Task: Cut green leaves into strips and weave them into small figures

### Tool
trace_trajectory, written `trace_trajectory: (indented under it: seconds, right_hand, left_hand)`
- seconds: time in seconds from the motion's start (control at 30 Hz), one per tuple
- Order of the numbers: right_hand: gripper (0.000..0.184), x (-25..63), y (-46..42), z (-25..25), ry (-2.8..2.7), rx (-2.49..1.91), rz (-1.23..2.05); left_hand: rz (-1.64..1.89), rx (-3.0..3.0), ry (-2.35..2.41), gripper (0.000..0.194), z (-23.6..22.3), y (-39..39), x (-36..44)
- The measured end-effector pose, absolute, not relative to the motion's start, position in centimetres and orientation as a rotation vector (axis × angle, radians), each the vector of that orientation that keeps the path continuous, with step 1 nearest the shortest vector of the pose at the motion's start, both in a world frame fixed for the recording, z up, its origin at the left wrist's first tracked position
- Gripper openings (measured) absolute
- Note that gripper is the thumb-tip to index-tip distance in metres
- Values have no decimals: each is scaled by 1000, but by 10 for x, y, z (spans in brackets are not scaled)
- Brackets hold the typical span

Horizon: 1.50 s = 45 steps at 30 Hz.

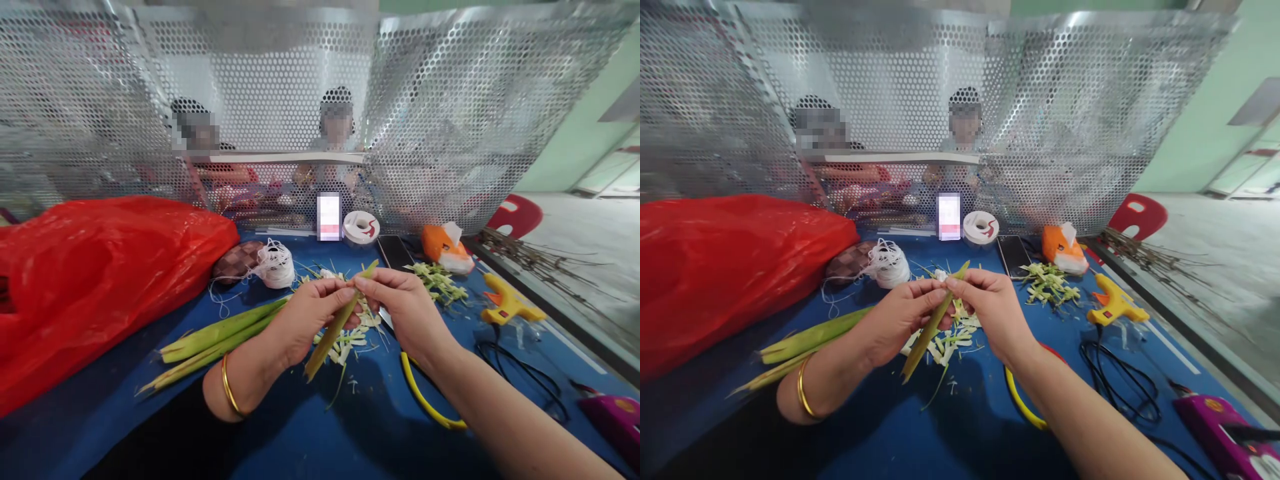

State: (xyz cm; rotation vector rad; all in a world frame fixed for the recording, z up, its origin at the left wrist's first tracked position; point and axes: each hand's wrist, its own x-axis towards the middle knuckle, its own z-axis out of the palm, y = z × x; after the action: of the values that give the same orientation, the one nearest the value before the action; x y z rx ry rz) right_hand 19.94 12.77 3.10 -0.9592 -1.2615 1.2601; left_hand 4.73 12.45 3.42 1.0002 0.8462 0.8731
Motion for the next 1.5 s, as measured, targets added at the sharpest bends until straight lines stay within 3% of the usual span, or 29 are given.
trace_trajectory:
  seconds: [0.43,0.7,1.17,1.37,1.5]
  right_hand:
    - [12,204,132,33,-1265,-872,1443]
    - [15,207,136,32,-1339,-888,1277]
    - [15,202,132,25,-1326,-867,1295]
    - [11,205,132,32,-1421,-944,1253]
    - [21,211,137,31,-1464,-1063,1118]
  left_hand:
    - [861,876,801,19,33,130,43]
    - [827,994,827,21,36,127,43]
    - [756,1041,832,21,38,126,40]
    - [880,1068,844,16,42,120,40]
    - [993,1133,960,16,60,107,21]
